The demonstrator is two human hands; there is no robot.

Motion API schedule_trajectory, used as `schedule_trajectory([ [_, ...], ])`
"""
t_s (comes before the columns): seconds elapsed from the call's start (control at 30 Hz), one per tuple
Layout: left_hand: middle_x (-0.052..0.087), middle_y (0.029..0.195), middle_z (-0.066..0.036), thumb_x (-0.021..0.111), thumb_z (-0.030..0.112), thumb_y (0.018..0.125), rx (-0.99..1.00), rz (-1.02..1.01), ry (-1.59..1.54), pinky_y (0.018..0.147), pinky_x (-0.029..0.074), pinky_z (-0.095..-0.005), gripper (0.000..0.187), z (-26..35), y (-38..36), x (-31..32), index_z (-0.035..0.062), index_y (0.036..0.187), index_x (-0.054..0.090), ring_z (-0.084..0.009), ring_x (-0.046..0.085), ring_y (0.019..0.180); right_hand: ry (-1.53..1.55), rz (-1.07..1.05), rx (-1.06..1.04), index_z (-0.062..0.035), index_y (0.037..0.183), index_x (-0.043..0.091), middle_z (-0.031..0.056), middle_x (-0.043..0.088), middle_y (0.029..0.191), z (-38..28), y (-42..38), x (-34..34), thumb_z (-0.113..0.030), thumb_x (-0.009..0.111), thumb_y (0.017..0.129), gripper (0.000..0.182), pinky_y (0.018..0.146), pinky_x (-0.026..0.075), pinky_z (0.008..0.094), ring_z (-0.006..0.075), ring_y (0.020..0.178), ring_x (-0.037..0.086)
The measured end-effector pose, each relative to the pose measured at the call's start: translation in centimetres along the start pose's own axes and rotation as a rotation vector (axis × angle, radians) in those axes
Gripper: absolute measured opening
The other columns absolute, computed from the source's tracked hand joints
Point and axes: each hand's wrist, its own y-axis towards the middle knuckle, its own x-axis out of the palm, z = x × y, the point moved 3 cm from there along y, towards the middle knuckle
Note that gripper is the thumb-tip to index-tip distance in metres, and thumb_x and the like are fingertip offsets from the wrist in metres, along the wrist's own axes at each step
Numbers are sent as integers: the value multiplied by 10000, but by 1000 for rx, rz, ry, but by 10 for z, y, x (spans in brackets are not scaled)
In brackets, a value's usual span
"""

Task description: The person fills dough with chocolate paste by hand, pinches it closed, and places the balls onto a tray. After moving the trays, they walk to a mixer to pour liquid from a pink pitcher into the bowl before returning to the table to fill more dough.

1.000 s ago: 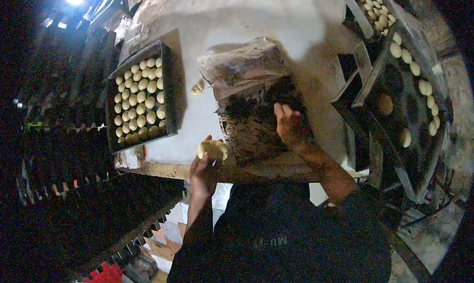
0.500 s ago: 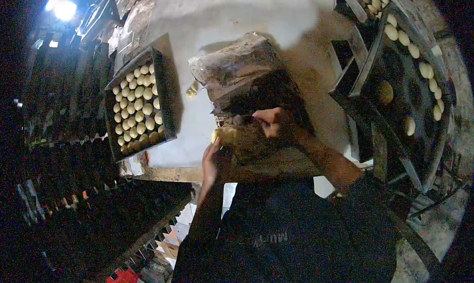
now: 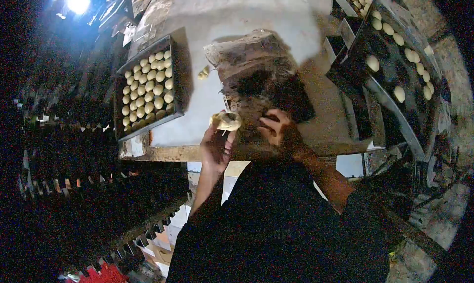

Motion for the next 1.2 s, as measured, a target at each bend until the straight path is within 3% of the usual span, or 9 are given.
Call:
schedule_trajectory([
  [0.07,551,1212,-135,492,296,958,95,-4,-23,662,569,-222,449,-1,-18,5,26,1310,422,-211,601,1074,539,-33,135,56,1066,632,152,564,1036,-34,11,1,-135,649,837,299,677,519,321,193,847,621],
  [0.1,537,1240,-110,482,196,954,100,-144,-95,922,516,-353,416,-7,-23,-8,15,1325,435,-234,554,1128,1069,-70,413,69,1031,632,129,551,1091,-55,11,7,-131,687,817,298,688,531,315,149,903,603],
  [0.33,352,1334,-325,535,122,871,1137,-34,1431,1104,139,-525,691,1,-148,-1,-64,1415,150,-492,260,1280,283,193,-188,67,1009,624,142,563,1054,-214,-19,-22,-38,715,757,288,748,524,330,274,897,618],
  [0.53,425,1363,-169,694,387,837,836,-302,223,966,408,-337,830,17,-229,-34,-11,1436,282,-237,470,1191,433,124,-479,20,908,700,105,637,982,-278,-65,-49,-21,766,709,214,650,523,281,204,839,644],
  [0.67,523,1257,-200,673,411,848,1205,-276,667,884,459,-363,474,23,-266,-52,35,1130,609,-293,533,1117,624,-331,105,11,986,675,76,657,938,-290,-79,-61,-114,853,639,410,624,501,234,134,751,629],
  [0.8,554,1201,-239,634,348,888,1461,-257,919,797,493,-350,293,15,-279,-56,72,985,658,-306,575,1060,752,-379,131,15,988,660,78,647,856,-290,-97,-55,-80,800,719,318,583,492,218,111,714,628],
  [0.87,535,1073,-194,658,240,874,1562,-11,1049,723,494,-314,221,9,-287,-41,102,1047,668,-266,562,981,525,-231,-262,44,1028,629,119,623,871,-298,-100,-64,-136,817,696,422,604,506,289,188,700,633],
  [1.07,429,1024,-131,770,152,725,1360,1,1229,767,419,-308,581,1,-277,2,41,1252,553,-244,481,926,267,80,-467,13,1015,643,151,611,995,-278,-114,-84,-107,835,650,429,617,527,273,220,784,647],
  [1.2,425,1032,-142,612,530,796,675,-514,353,840,381,-362,604,-32,-236,30,25,1125,578,-247,459,960,374,126,-373,-9,982,652,125,634,922,-232,-102,-127,-79,844,634,403,608,517,267,178,739,637],
])
